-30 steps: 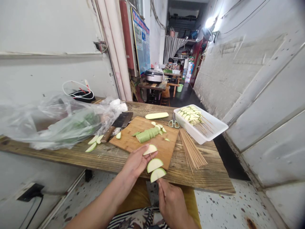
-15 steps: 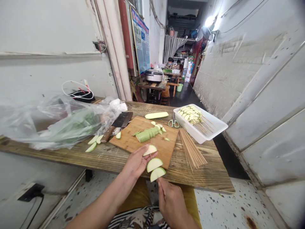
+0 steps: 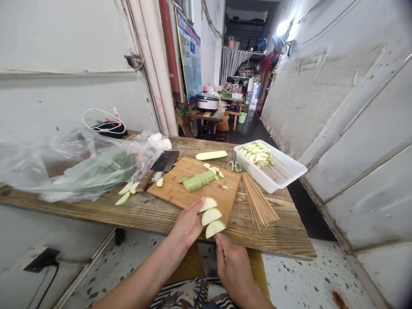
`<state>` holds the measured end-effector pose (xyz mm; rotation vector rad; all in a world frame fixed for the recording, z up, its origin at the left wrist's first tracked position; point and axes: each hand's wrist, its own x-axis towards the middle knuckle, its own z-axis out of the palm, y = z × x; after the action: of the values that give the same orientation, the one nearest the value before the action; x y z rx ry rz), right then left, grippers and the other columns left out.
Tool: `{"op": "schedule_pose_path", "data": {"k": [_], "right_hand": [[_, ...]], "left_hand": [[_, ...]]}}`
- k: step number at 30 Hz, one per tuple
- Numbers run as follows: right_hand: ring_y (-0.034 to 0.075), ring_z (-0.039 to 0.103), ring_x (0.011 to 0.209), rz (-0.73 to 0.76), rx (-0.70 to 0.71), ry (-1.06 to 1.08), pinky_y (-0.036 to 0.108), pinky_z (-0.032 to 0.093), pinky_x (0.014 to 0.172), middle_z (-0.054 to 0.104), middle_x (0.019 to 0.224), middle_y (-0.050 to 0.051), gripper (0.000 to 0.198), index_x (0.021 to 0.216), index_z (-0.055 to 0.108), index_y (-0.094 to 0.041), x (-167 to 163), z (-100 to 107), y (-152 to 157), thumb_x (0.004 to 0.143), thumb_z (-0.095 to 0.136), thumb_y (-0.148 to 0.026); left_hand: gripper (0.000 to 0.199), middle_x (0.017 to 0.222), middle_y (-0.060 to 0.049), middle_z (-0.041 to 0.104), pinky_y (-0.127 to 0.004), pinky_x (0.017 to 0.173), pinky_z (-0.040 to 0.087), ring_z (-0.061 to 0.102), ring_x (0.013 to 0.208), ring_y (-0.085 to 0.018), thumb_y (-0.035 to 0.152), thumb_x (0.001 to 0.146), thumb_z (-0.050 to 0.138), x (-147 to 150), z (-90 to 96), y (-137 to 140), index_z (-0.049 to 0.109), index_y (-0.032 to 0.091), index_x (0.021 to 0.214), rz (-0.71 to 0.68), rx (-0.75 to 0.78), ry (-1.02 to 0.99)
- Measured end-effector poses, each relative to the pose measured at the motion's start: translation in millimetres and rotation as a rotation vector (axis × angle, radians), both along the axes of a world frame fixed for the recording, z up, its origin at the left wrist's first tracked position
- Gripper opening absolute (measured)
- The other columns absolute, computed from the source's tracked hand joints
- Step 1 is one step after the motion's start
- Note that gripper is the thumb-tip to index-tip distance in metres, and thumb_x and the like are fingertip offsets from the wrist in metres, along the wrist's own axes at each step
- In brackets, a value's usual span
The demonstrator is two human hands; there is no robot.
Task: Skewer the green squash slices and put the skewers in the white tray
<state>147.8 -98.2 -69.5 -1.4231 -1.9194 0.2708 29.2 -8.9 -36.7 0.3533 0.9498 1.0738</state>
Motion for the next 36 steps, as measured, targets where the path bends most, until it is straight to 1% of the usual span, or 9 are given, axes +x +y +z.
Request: {"op": "schedule_pose_path", "data": {"k": [5, 8, 14, 18, 21, 23, 24, 29, 36], "right_hand": [[0.016, 0.061, 0.053, 0.009, 0.023, 0.077, 0.022, 0.041, 0.053, 0.065, 0.064, 0.006, 0.031, 0.084, 0.061, -0.014, 0.8, 0.8, 1.9, 0.092, 0.031, -0.013], [0.015, 0.061, 0.052, 0.008, 0.037, 0.091, 0.022, 0.04, 0.052, 0.066, 0.065, 0.006, 0.03, 0.084, 0.061, -0.014, -0.5, 0.8, 2.8, 0.092, 0.031, -0.013], [0.016, 0.062, 0.053, 0.002, 0.032, 0.09, 0.023, 0.04, 0.053, 0.065, 0.063, 0.007, 0.032, 0.083, 0.062, -0.013, -1.9, -1.0, 5.1, 0.092, 0.032, -0.014], [0.016, 0.062, 0.054, -0.004, 0.009, 0.081, 0.022, 0.039, 0.054, 0.065, 0.063, 0.007, 0.033, 0.084, 0.062, -0.013, 1.6, -0.6, 3.7, 0.092, 0.03, -0.014], [0.015, 0.06, 0.052, -0.025, -0.004, 0.052, 0.022, 0.037, 0.052, 0.064, 0.061, 0.006, 0.034, 0.081, 0.061, -0.014, 4.5, -1.3, 1.3, 0.092, 0.03, -0.015], [0.015, 0.059, 0.051, -0.025, -0.022, 0.041, 0.022, 0.036, 0.051, 0.064, 0.061, 0.006, 0.033, 0.08, 0.061, -0.014, 5.5, -2.7, -0.1, 0.093, 0.03, -0.015], [0.015, 0.059, 0.051, -0.023, -0.03, 0.042, 0.022, 0.036, 0.052, 0.064, 0.062, 0.006, 0.033, 0.08, 0.061, -0.014, 5.7, -3.5, -0.7, 0.093, 0.03, -0.015], [0.015, 0.058, 0.05, -0.036, -0.04, 0.022, 0.022, 0.036, 0.052, 0.063, 0.059, 0.006, 0.034, 0.078, 0.06, -0.015, 5.3, -6.6, -1.9, 0.093, 0.03, -0.016], [0.015, 0.059, 0.051, -0.037, -0.053, 0.024, 0.021, 0.039, 0.053, 0.063, 0.058, 0.006, 0.036, 0.076, 0.06, -0.015, 5.6, -6.2, -2.5, 0.094, 0.029, -0.018]], "left_hand": [[0.016, 0.092, -0.01, 0.068, -0.031, 0.069, 0.055, 0.065, 0.076, -0.016, 0.018, 0.087, 0.048, -13.5, 0.5, 2.0, 0.061, 0.012, 0.094, 0.101, 0.028, 0.014], [0.018, 0.095, -0.011, 0.068, -0.029, 0.071, 0.055, 0.066, 0.081, -0.016, 0.019, 0.088, 0.047, -20.2, 1.7, 3.6, 0.061, 0.012, 0.096, 0.073, 0.032, 0.013], [0.018, 0.091, -0.01, 0.069, -0.032, 0.07, 0.056, 0.066, 0.074, -0.016, 0.023, 0.087, 0.049, -16.6, 5.1, 0.4, 0.062, 0.011, 0.091, 0.033, -0.009, -0.024], [0.016, 0.096, -0.011, 0.069, -0.029, 0.073, 0.054, 0.066, 0.082, -0.016, 0.02, 0.083, 0.054, -28.4, -4.8, 9.0, 0.063, 0.012, 0.095, 0.059, 0.081, 0.059], [0.023, 0.1, -0.011, 0.069, -0.031, 0.082, 0.051, 0.066, 0.088, -0.017, 0.02, 0.075, 0.063, -52.2, -23.8, 27.6, 0.063, 0.013, 0.096, 0.21, 0.225, 0.317], [0.031, 0.104, -0.012, 0.068, -0.034, 0.087, 0.049, 0.064, 0.093, -0.019, 0.026, 0.071, 0.066, -71.4, -39.8, 43.3, 0.063, 0.012, 0.099, 0.355, 0.316, 0.6], [0.036, 0.108, -0.012, 0.067, -0.035, 0.09, 0.047, 0.063, 0.098, -0.02, 0.029, 0.071, 0.065, -80.7, -47.8, 51.2, 0.063, 0.012, 0.103, 0.367, 0.372, 0.746], [0.048, 0.116, -0.013, 0.064, -0.038, 0.094, 0.044, 0.06, 0.105, -0.024, 0.034, 0.074, 0.058, -112.6, -72.2, 81.5, 0.057, 0.015, 0.119, 0.191, 0.542, 1.32], [0.041, 0.116, -0.011, 0.064, -0.036, 0.094, 0.043, 0.059, 0.106, -0.025, 0.026, 0.08, 0.046, -111.3, -66.9, 105.4, 0.06, 0.013, 0.116, 0.015, 0.695, 1.661]]}}
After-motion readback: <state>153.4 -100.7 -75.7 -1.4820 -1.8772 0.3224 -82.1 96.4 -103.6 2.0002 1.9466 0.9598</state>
